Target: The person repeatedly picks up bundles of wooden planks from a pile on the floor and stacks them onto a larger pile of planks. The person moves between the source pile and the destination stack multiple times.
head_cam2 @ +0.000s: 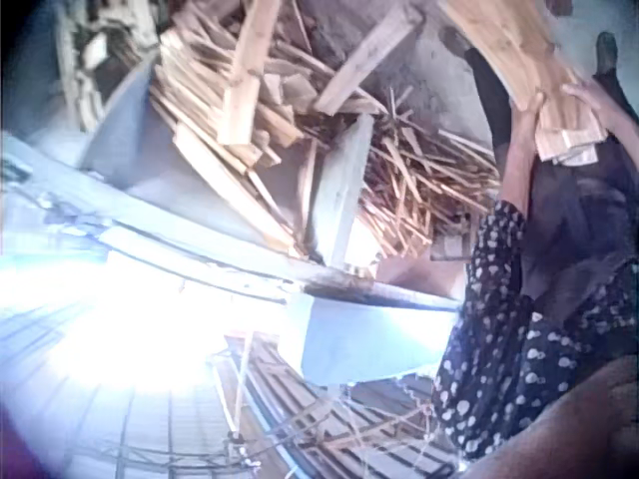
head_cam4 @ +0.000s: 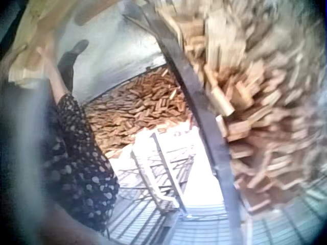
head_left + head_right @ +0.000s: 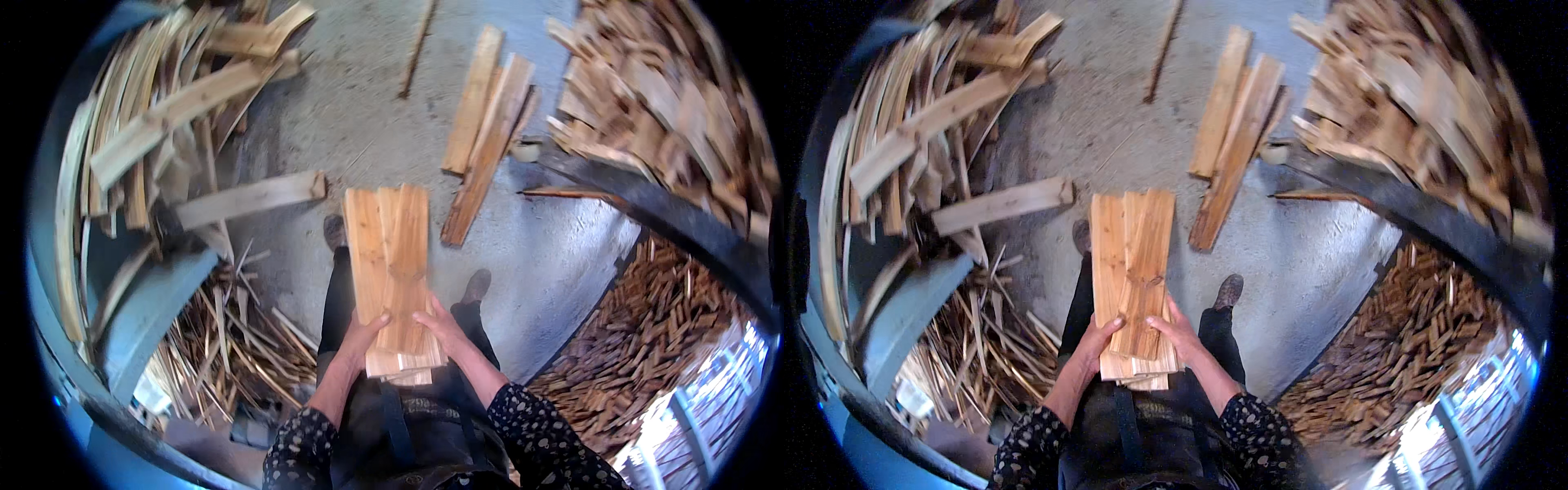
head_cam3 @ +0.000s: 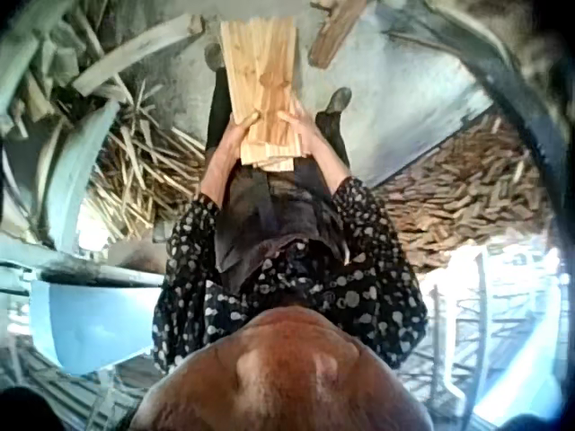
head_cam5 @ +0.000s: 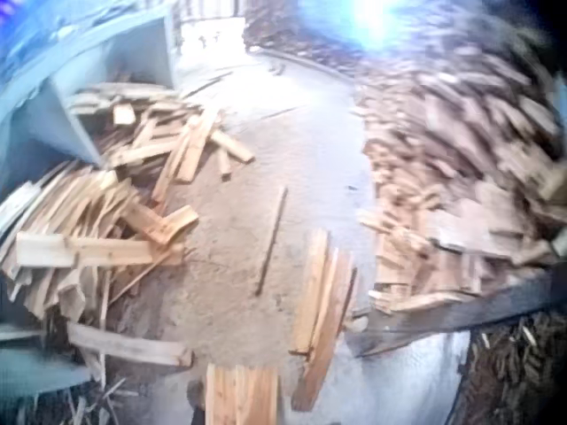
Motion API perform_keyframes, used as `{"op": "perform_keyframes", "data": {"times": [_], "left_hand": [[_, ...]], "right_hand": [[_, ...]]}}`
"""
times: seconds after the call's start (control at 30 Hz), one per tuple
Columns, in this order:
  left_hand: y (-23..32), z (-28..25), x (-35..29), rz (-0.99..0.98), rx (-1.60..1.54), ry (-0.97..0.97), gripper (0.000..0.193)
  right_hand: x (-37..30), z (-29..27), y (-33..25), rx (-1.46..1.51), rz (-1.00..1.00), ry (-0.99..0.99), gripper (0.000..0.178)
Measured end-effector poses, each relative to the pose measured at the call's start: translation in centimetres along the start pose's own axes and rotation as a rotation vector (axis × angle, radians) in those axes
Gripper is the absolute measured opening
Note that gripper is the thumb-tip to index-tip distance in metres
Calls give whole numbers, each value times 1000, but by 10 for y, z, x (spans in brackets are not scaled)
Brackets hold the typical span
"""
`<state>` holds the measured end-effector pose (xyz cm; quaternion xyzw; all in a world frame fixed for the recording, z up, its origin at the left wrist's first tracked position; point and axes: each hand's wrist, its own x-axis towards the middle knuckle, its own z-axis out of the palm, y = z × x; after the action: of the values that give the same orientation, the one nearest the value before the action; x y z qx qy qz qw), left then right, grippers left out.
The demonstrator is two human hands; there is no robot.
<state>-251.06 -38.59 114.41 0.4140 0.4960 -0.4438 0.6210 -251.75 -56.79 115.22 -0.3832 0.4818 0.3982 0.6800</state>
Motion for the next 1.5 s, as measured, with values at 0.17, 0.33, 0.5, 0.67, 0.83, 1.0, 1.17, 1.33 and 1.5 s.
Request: {"op": "perform_keyframes", "data": {"times": [0.17,0.33,0.5,0.67,0.83,1.0,1.17,1.33,1.5], "left_hand": [[8,125,-71,-180,-63,-181,59],[-52,215,-124,-204,270,-315,59],[-110,336,-215,-95,603,-365,51],[-173,436,-265,62,846,-563,58],[-190,574,-358,592,1378,-984,60],[-253,774,-449,772,1445,-1419,86],[-303,930,-436,1797,1604,-1083,82],[-296,828,-333,1628,1775,-1303,55],[-177,554,-183,860,2323,-679,52]], "right_hand": [[-70,-86,-14,32,-250,-94,77],[-202,-160,6,354,-295,-34,72],[-315,-246,31,449,-615,210,73],[-445,-322,34,410,-900,586,82],[-513,-385,18,627,-1369,663,81],[-595,-501,-49,824,-1775,700,71],[-643,-608,-99,1055,-1710,870,64],[-471,-630,-47,723,-1803,1294,37],[-304,-422,83,290,-1071,913,32]]}}
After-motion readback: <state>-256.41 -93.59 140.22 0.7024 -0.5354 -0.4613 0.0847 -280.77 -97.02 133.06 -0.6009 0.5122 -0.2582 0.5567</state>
